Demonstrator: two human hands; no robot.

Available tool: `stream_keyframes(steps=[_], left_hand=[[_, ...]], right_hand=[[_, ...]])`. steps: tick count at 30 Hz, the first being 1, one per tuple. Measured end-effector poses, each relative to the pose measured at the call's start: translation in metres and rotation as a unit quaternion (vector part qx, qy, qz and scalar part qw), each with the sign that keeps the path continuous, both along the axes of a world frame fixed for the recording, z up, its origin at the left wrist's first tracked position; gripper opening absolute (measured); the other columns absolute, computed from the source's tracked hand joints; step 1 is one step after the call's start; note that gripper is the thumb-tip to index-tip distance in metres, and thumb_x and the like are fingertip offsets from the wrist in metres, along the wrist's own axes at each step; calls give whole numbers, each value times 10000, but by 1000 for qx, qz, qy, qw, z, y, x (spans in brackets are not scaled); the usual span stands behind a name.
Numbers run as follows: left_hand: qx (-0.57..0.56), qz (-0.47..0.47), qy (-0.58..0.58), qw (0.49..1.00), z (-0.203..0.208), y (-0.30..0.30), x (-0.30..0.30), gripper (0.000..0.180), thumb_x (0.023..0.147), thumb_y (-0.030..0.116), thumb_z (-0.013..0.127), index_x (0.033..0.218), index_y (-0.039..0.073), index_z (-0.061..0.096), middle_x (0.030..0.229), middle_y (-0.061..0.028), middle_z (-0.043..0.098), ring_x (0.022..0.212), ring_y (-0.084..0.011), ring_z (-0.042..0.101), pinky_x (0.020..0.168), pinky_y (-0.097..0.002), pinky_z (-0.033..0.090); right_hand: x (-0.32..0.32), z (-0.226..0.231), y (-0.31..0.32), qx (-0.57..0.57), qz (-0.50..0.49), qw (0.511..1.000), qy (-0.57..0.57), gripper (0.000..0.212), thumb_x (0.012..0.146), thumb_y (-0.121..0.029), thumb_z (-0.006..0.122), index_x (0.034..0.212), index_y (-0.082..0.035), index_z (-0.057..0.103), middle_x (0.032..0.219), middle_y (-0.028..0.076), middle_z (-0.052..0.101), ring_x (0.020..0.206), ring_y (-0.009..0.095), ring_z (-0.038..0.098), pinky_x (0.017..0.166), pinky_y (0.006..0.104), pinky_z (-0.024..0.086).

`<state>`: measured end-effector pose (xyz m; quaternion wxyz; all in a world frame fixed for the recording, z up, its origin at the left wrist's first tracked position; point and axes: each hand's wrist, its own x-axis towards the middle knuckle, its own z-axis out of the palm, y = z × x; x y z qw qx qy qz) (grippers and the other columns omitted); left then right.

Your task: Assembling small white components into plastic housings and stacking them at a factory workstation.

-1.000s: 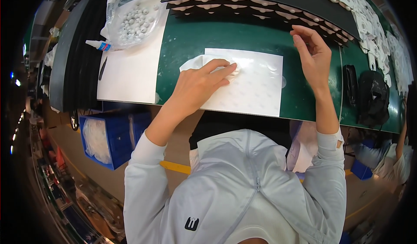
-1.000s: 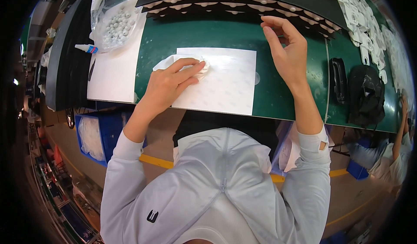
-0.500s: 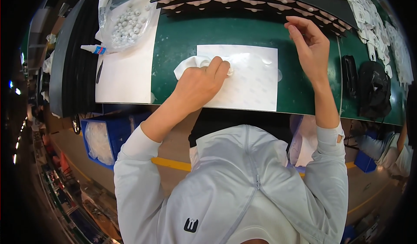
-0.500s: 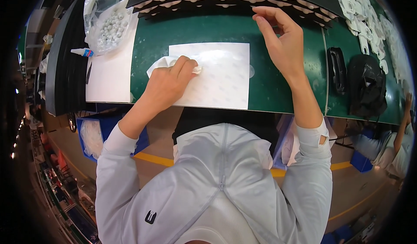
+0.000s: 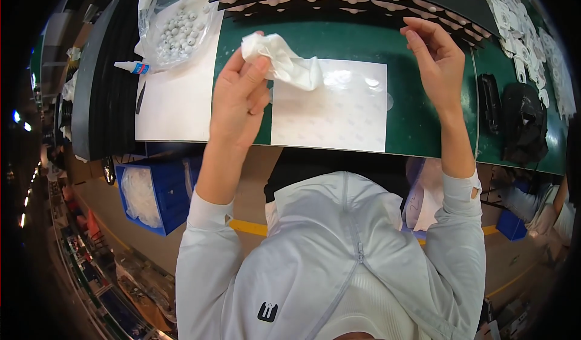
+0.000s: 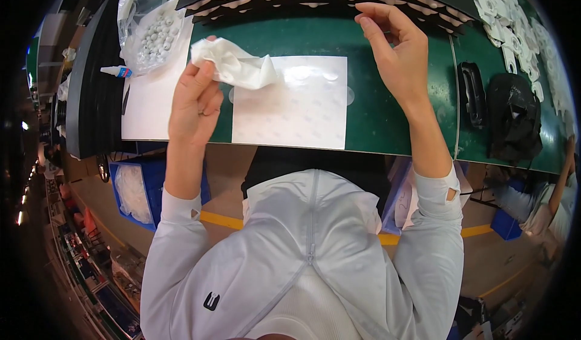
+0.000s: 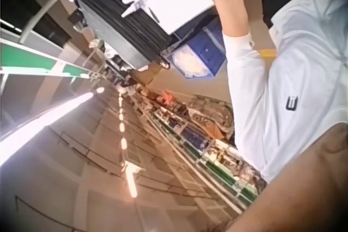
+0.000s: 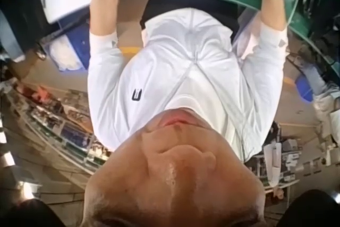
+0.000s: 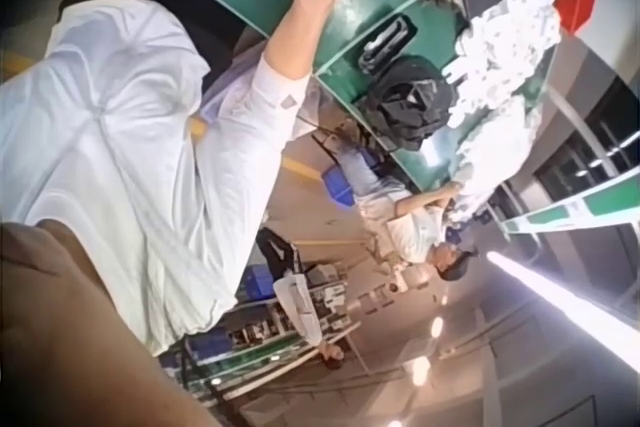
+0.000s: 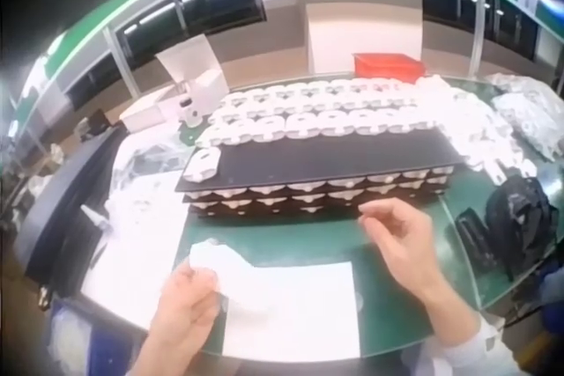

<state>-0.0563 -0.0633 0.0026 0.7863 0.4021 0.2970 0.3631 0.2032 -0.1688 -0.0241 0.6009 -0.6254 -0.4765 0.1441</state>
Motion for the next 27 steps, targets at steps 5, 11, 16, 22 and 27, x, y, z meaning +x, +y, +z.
stream_keyframes(steps=[5,11,16,22,27], left_hand=[[89,50,146,984,-17,-21,2,365,757,102,688,1087,4,567,918,-24,614,519,-2,415,434,-157,293],[321,234,287,872,-12,1,-45,105,803,47,635,879,-13,596,810,-13,595,705,-56,537,612,-185,422],[455,357,493,650,-11,57,-144,206,869,151,579,916,-49,597,827,-53,583,742,-97,540,685,-232,438],[400,398,497,659,-49,69,-176,265,867,184,578,995,-45,616,825,-43,605,777,-102,548,699,-231,433],[410,473,503,596,-46,78,-190,282,851,212,600,924,-59,625,737,-13,595,718,-88,532,650,-212,425]], right_hand=[[-2,1,0,-7,7,1000,1,195,850,-55,569,1035,-2,602,911,49,629,831,82,570,724,190,444],[-2,1,-2,-26,-7,1000,10,195,849,-47,567,1036,-1,600,916,55,625,856,92,577,746,197,452],[-4,3,-1,-45,-14,999,-13,189,845,-30,567,1029,-3,601,913,54,624,850,96,582,747,200,458],[-4,0,1,-62,-21,998,-25,170,848,-11,555,1011,2,599,904,51,619,843,93,578,744,195,453],[-6,-2,7,-52,-38,998,-20,173,837,-36,562,1000,-21,617,853,42,637,777,81,578,708,192,439]])
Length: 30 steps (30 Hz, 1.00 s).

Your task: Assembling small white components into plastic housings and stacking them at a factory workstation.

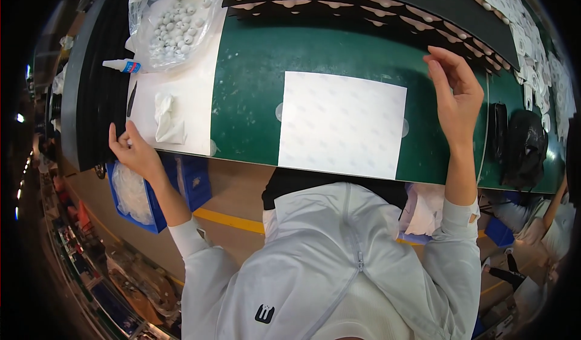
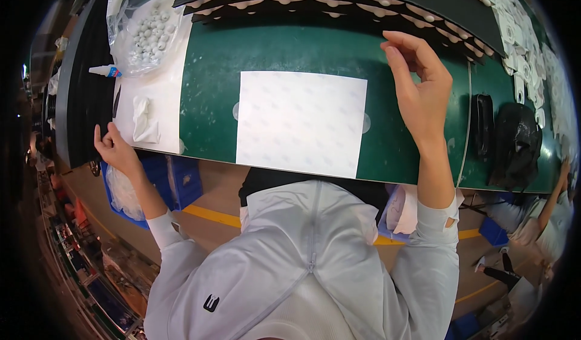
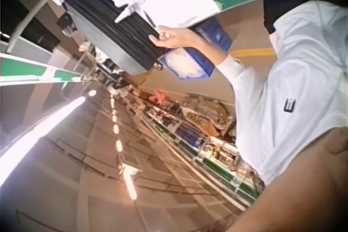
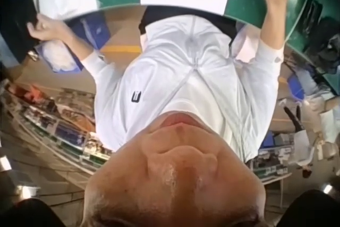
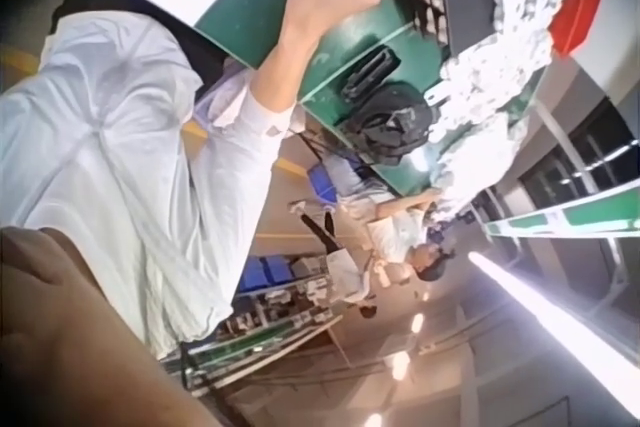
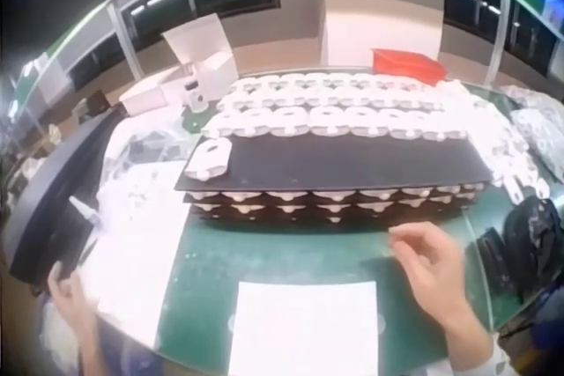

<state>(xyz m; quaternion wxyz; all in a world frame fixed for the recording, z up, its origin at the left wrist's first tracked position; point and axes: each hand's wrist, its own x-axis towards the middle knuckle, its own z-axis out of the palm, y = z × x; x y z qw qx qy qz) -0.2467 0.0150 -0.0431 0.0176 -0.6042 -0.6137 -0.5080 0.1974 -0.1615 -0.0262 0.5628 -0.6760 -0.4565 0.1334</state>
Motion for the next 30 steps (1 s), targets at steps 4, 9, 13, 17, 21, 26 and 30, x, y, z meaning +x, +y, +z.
stream_keyframes(steps=[4,9,13,17,21,26,30], left_hand=[[-18,3,16,1000,44,17,11,400,864,326,575,682,-28,618,588,-9,543,550,-65,425,515,-235,338],[12,-25,106,994,65,67,16,349,820,187,588,1122,23,525,709,-81,609,669,-199,592,671,-315,453],[-91,57,146,983,63,98,20,546,796,381,591,1186,17,472,745,-69,637,789,-270,618,751,-373,451],[-121,106,151,975,48,127,23,501,772,445,609,1089,59,576,764,-71,654,784,-262,625,726,-357,454],[-23,52,151,987,38,151,-4,353,780,399,616,815,50,654,757,-113,648,734,-271,629,657,-374,458],[120,-188,-2,975,92,74,59,244,875,196,562,963,-17,640,862,-72,663,785,-133,599,701,-256,456],[-65,-455,-209,863,95,-24,147,218,896,124,515,1064,12,599,825,4,625,503,54,287,430,-117,172]], right_hand=[[-8,6,1,-19,-12,1000,15,182,853,-48,548,1023,-22,608,777,29,630,720,75,574,671,188,439],[-7,8,-9,-51,-16,998,-16,231,915,-108,480,1116,-49,576,656,2,570,604,30,507,572,166,389],[-9,4,-8,-42,-11,999,-31,230,915,-114,482,1116,-62,580,651,1,570,603,32,498,571,163,383],[-9,5,-7,-47,3,998,-41,235,913,-116,491,1125,-59,573,669,7,568,620,36,488,590,170,389],[-9,6,-3,-39,18,999,-28,219,902,-104,508,1100,-49,583,681,7,573,624,42,495,595,183,398],[-14,18,-2,-6,60,992,112,211,903,-107,498,1067,-6,583,746,22,591,668,53,505,618,178,403],[-39,27,6,-27,162,968,190,312,939,-237,438,1102,4,553,831,53,613,680,70,509,639,200,426]])
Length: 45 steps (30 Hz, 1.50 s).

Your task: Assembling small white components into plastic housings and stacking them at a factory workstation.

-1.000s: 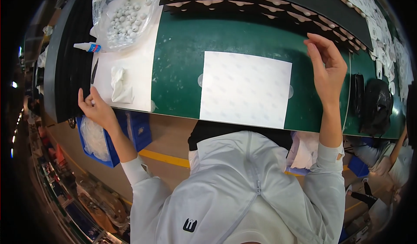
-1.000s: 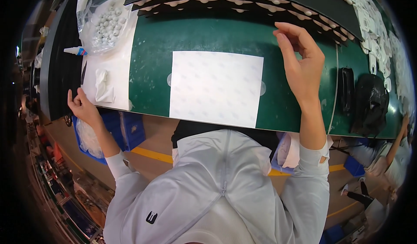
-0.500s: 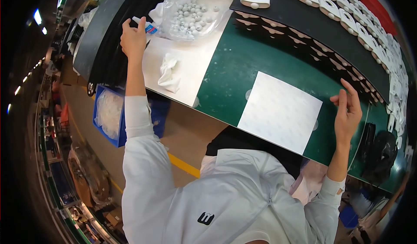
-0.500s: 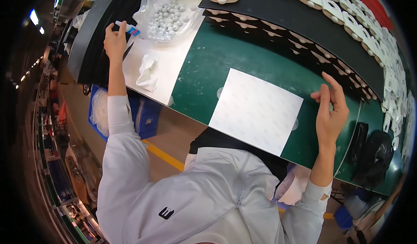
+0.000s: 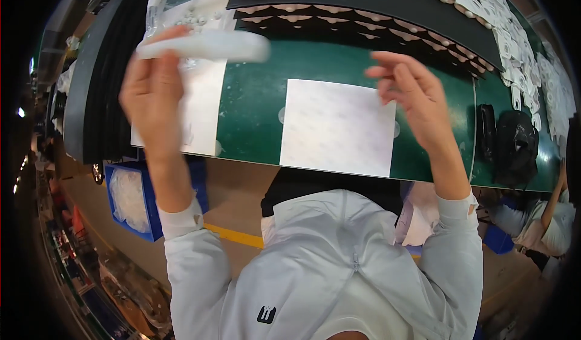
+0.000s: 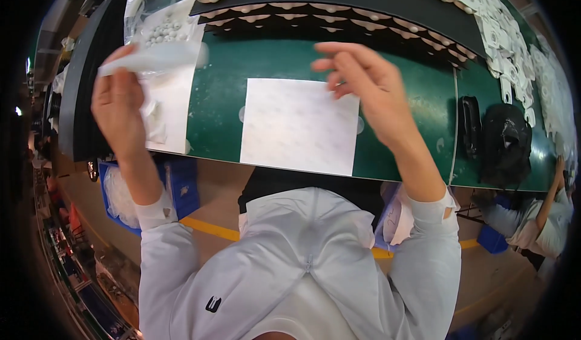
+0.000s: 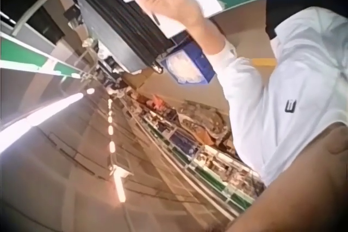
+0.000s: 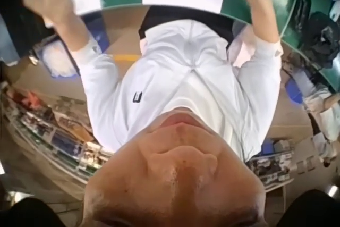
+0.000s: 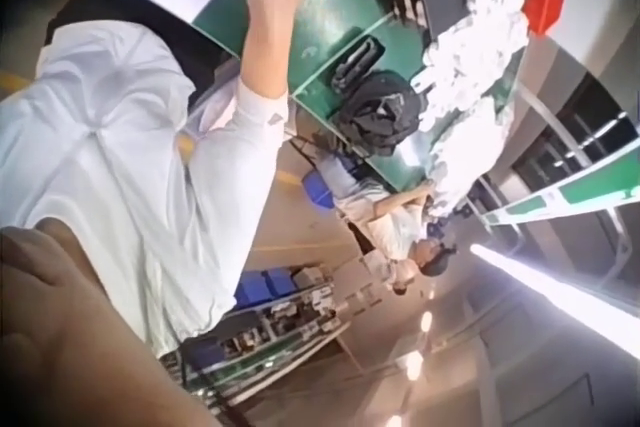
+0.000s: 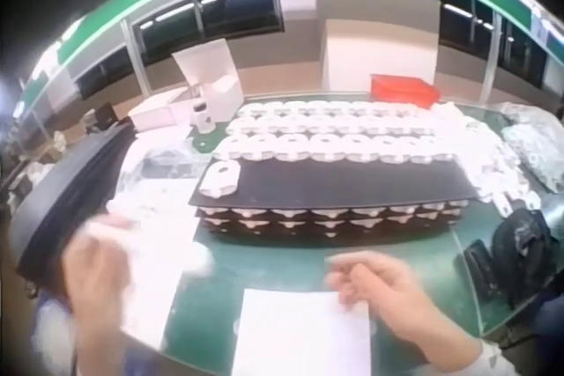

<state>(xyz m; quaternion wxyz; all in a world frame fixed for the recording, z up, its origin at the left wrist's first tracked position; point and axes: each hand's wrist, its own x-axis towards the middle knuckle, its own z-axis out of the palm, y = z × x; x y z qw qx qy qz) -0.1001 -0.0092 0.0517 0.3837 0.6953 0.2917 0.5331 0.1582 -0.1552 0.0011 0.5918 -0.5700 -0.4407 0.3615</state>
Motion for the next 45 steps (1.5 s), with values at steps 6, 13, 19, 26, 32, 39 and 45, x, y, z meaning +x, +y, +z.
stream_keyframes(steps=[6,13,19,26,32,39,45], left_hand=[[-167,-316,9,934,-32,-42,81,184,868,147,558,992,27,620,744,44,566,543,20,346,472,-151,254],[-303,-188,-111,928,-47,-37,121,244,856,290,599,878,53,652,547,81,406,456,-7,275,417,-184,198],[-213,-132,-126,960,-59,13,103,329,872,317,568,949,2,626,571,49,392,440,-23,274,411,-190,194],[-216,-128,-80,965,-68,6,105,207,779,204,697,907,42,682,733,41,617,482,9,317,419,-159,209],[-200,-133,-64,969,-67,1,104,177,765,150,704,902,40,684,885,-17,663,615,-5,474,525,-142,338],[-204,-135,-63,968,-66,0,105,171,764,145,704,900,42,687,847,-7,659,679,-21,519,577,-145,370],[-215,-134,-36,967,-67,-1,106,195,757,165,713,908,45,687,846,-7,657,662,-18,518,560,-145,367]], right_hand=[[-14,7,-2,-176,219,899,336,543,927,-460,370,1117,28,511,773,64,600,527,60,463,450,172,375],[-7,-6,-4,13,-30,999,-25,279,863,-255,581,981,-2,574,732,51,602,490,15,426,431,140,311],[8,-16,-14,146,-50,933,-326,246,657,-62,753,854,8,622,743,56,623,633,89,552,555,192,411],[0,-24,-13,62,-12,958,-280,244,632,-77,770,803,-12,608,722,59,630,599,97,566,533,199,413],[0,-28,-10,64,-10,941,-333,238,660,-128,757,766,-16,576,655,62,614,554,124,574,516,219,418],[2,-27,-10,86,-17,931,-355,231,672,-133,740,757,-5,567,659,92,608,531,165,569,500,235,413],[2,-27,-10,113,-25,923,-368,245,665,-143,754,745,-6,567,658,101,606,522,175,569,489,241,409]])
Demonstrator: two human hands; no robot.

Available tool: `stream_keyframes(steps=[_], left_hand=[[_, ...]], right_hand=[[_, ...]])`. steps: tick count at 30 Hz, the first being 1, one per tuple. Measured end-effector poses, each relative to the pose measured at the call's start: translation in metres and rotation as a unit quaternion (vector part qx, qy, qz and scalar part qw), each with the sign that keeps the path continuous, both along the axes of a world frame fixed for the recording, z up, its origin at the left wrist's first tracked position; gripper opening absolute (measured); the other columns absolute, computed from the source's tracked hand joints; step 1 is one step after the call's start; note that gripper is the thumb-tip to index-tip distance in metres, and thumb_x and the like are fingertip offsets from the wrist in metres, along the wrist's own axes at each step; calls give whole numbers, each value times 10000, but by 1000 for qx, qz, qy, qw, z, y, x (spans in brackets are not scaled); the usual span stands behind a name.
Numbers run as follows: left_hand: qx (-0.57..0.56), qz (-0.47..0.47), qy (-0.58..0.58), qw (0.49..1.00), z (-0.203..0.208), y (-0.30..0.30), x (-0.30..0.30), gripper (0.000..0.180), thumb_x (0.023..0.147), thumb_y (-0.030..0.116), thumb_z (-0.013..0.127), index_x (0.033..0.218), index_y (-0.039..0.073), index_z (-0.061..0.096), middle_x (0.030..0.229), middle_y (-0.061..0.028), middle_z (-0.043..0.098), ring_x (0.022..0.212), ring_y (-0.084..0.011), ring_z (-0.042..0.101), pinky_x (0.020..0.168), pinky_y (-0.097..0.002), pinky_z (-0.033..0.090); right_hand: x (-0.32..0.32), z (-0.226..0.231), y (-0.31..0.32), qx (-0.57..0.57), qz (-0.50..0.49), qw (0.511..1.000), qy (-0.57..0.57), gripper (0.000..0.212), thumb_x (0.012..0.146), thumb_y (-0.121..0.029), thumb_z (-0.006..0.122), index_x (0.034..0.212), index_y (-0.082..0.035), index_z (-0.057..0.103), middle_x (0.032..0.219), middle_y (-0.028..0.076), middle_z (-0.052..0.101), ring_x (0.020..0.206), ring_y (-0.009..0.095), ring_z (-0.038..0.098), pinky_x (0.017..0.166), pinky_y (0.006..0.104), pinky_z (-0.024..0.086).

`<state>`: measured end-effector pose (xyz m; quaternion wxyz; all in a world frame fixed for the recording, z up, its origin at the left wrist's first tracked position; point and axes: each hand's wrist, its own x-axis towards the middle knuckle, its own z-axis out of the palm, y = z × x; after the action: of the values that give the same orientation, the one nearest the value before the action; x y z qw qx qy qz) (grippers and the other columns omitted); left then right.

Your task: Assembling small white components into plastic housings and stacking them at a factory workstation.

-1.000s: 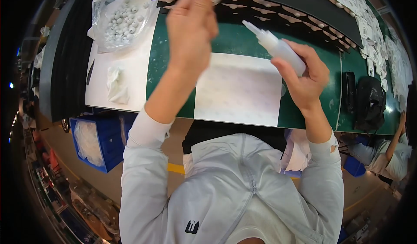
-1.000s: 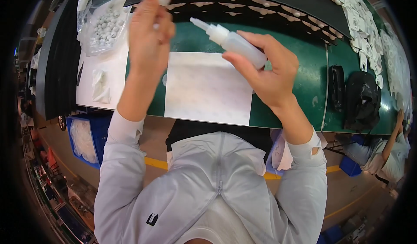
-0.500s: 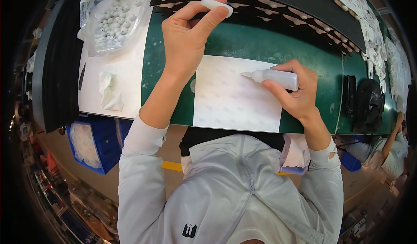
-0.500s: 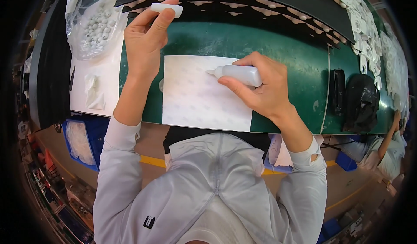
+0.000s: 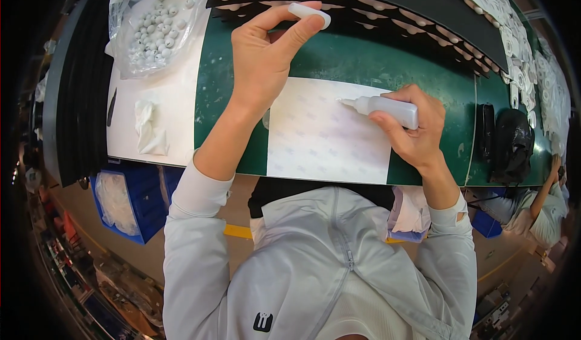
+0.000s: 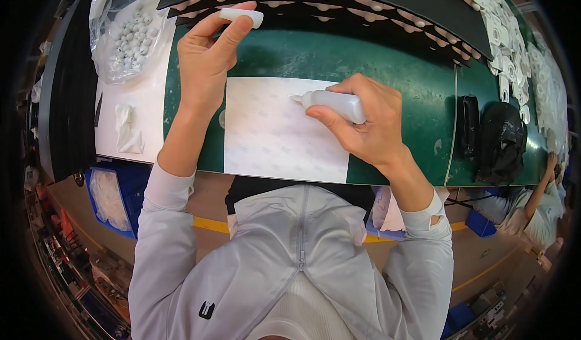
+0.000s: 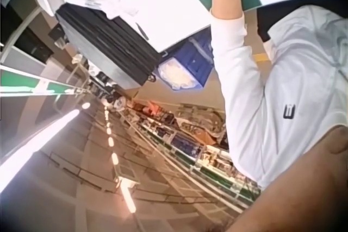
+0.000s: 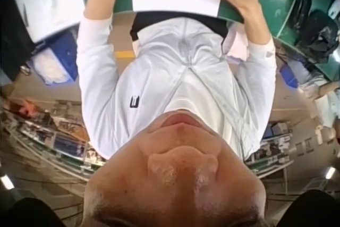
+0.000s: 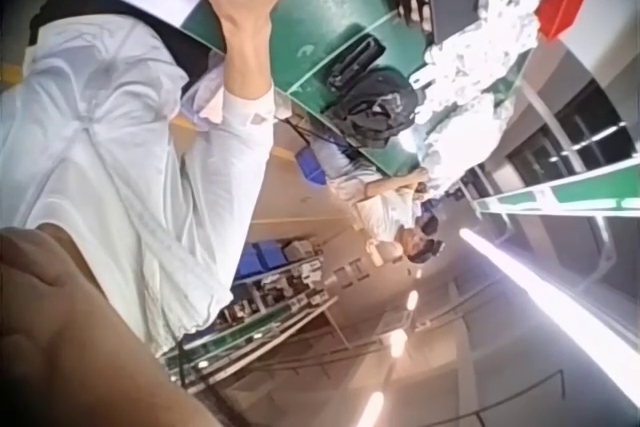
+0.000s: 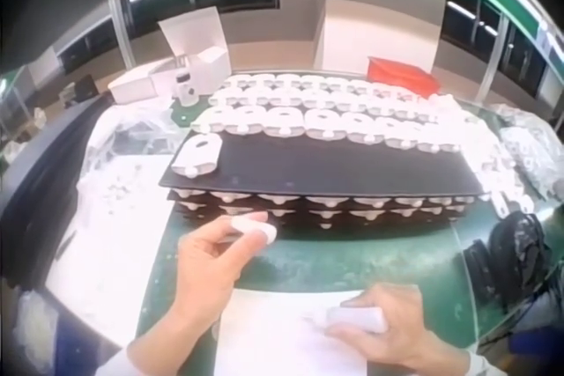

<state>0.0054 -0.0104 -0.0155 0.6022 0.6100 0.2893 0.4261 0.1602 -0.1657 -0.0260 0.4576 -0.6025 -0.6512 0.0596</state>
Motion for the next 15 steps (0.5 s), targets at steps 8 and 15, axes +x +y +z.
stream_keyframes(steps=[8,15], left_hand=[[15,-11,26,999,1,-3,1,182,761,138,697,906,31,681,907,-45,663,718,-57,592,623,-151,433],[-3,-24,19,1000,0,-2,2,158,764,119,687,875,7,672,972,-82,653,774,-87,614,686,-176,460]], right_hand=[[0,2,-3,-4,1,1000,-4,245,663,-153,765,728,-15,574,639,95,605,510,175,570,478,236,406],[-2,4,-4,-27,-21,998,52,203,702,-144,736,751,-14,589,646,59,611,528,123,563,484,220,404]])
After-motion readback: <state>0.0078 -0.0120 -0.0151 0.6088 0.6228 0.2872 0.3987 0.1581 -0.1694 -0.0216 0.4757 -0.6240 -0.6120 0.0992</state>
